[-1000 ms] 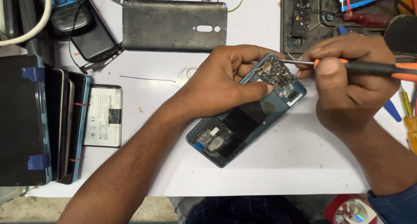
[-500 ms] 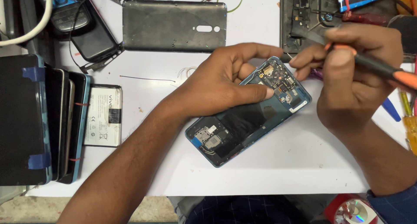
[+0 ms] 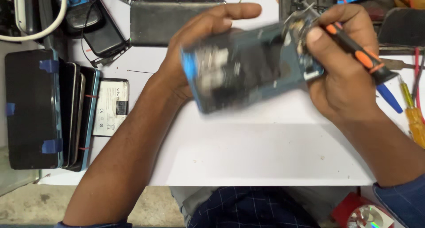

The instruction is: The person disassembles a smartphone on a repair bench. They use a purple pry tool to lift components, unscrew screws from the exposed motherboard with a screwdriver, and finally lift the motherboard out of the phone body and handle it in both hands.

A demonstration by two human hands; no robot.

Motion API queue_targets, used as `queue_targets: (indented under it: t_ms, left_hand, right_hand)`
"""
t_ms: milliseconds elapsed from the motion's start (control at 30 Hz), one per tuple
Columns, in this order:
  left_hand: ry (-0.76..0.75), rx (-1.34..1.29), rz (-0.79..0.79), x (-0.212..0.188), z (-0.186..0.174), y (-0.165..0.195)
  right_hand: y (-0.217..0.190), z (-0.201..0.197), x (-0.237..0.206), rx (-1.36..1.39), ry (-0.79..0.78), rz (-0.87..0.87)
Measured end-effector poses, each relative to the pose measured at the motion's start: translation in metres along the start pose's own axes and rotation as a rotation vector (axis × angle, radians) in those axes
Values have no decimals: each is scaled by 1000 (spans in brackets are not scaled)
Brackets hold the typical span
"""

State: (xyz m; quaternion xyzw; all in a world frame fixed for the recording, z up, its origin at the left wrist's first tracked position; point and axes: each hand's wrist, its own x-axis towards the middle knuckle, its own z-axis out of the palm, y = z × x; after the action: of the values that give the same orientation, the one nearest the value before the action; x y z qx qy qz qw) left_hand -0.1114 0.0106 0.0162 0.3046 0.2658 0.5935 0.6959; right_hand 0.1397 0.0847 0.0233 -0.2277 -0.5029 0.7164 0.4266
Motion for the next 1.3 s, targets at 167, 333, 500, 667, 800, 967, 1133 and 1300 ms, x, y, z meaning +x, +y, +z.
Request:
queue_targets:
  t_ms: [167,333,500,667,800,967,1133,1300]
  left_hand:
    - [17,716,307,3,26,-41]
    - [323,433,229,13,55,-58]
    - [369,39,194,14,49,-42]
    - [351,43,146,1,36,-35]
    - [288,110,149,-6,31,-36]
    - [219,253,125,-7,25,-37]
    - [164,306,198,0,18,-39]
    - [134,228,192,-1,15,-36]
  right_hand:
    - [8,-7,-4,162,113,-50]
    - [16,-4,-15,-180,92,-199]
    - [2,-7,-8,-378,74,-178]
    - [-9,-11,-7,-325,-30,-271]
    - [-15,-18,-12,-549,-220,-394]
    - [-13,-28,-7,-663,-29,-374]
    - [-15,-35,0,-734,-108,-460]
    - [-10,-32,1,-842,-169,-538]
